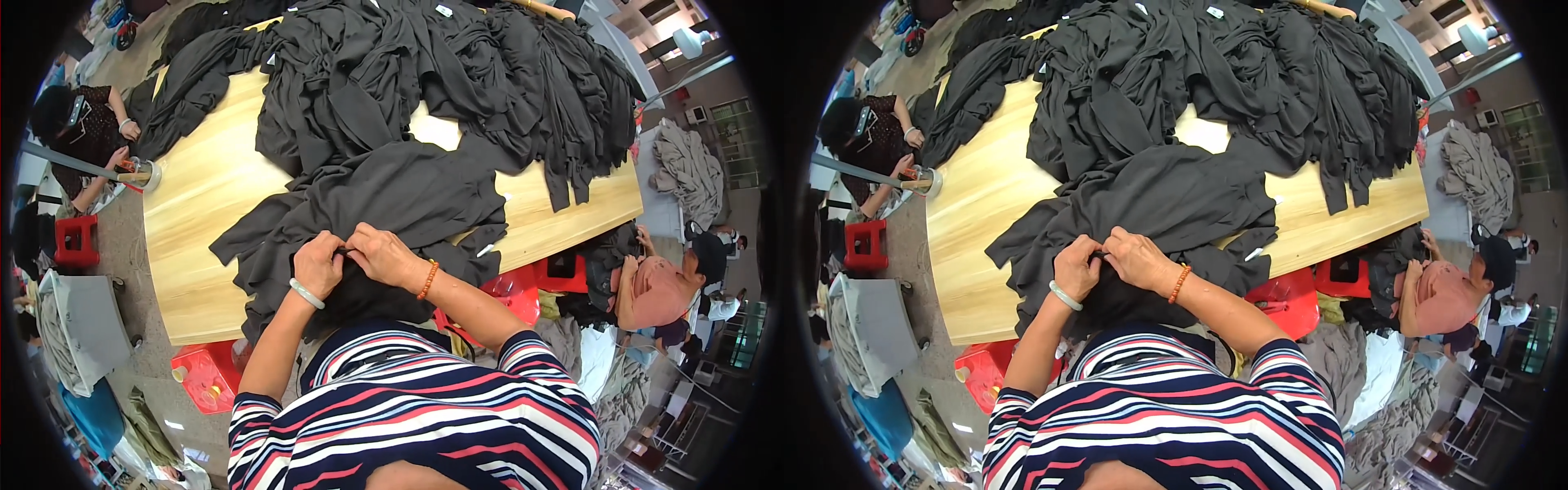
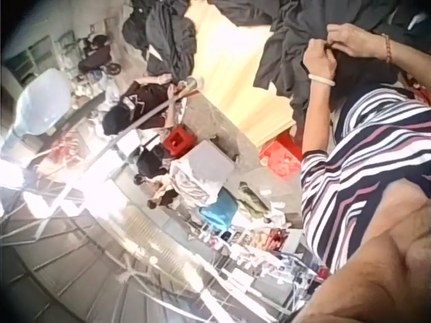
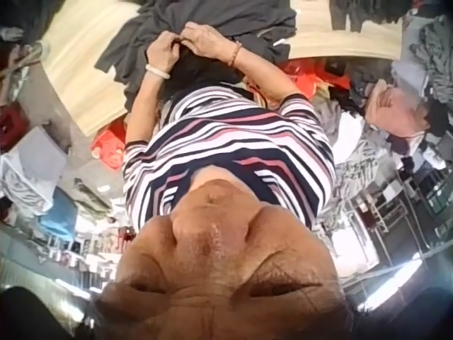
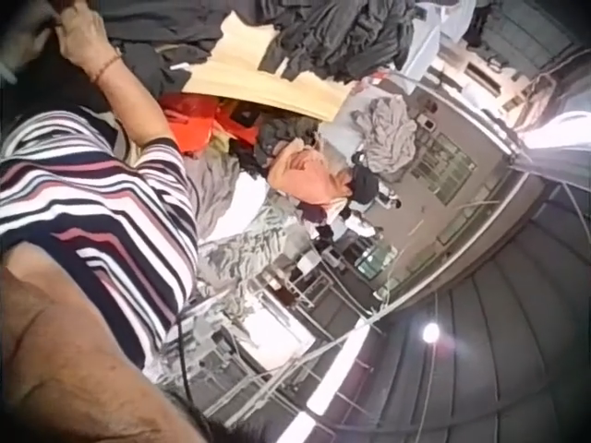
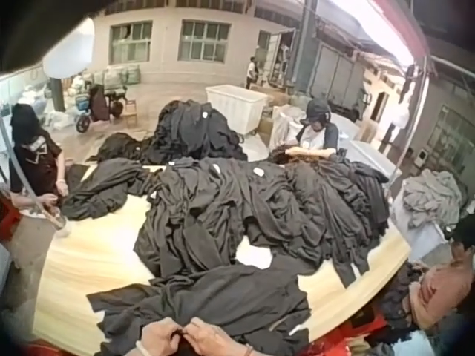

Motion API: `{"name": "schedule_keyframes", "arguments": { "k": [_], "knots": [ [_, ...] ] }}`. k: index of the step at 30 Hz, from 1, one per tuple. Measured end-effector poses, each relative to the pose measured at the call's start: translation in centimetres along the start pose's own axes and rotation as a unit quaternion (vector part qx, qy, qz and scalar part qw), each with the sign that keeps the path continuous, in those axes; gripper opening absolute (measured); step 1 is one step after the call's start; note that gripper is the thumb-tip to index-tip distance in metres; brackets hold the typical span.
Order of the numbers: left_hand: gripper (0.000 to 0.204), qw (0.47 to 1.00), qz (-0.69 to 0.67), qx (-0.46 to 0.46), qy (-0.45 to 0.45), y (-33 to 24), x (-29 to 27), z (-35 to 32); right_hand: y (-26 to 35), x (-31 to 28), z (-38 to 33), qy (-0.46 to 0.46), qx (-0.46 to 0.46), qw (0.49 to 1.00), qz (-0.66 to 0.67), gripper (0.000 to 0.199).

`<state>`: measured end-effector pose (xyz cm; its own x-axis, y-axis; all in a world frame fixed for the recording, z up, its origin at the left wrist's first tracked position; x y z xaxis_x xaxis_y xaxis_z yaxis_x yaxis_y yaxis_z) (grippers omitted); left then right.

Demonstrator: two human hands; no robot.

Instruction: Trimming excess threads and sorting black fabric pieces at a work table.

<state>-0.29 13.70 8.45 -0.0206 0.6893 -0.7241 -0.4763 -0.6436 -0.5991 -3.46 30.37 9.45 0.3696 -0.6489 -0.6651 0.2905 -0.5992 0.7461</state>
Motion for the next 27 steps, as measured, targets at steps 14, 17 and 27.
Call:
{"name": "schedule_keyframes", "arguments": {
  "k": [14,17,27],
  "knots": [
    [0.032,0.985,-0.156,-0.035,-0.066,-3.4,-2.5,-1.2,-0.3,-3.2,1.5,0.116,0.185,0.948,0.233,0.019],
    [0.029,0.953,-0.252,-0.168,-0.007,-1.4,-0.2,-1.7,0.7,-3.5,1.7,0.142,0.194,0.941,0.24,0.019],
    [0.008,0.86,-0.455,-0.223,-0.064,-2.3,-0.9,-1.5,1.7,-2.8,0.5,0.02,0.06,0.99,0.125,0.006]
  ]
}}
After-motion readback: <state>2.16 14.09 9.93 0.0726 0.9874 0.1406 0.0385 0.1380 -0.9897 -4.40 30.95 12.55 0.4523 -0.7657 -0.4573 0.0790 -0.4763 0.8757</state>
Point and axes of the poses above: each hand's wrist, its own z-axis towards the middle knuckle, its own x-axis out of the palm, y = z × x, the point moved 1 cm from there along z, towards the middle knuckle, and after that the axes turned 14 degrees about x, right-handed, at the moved point
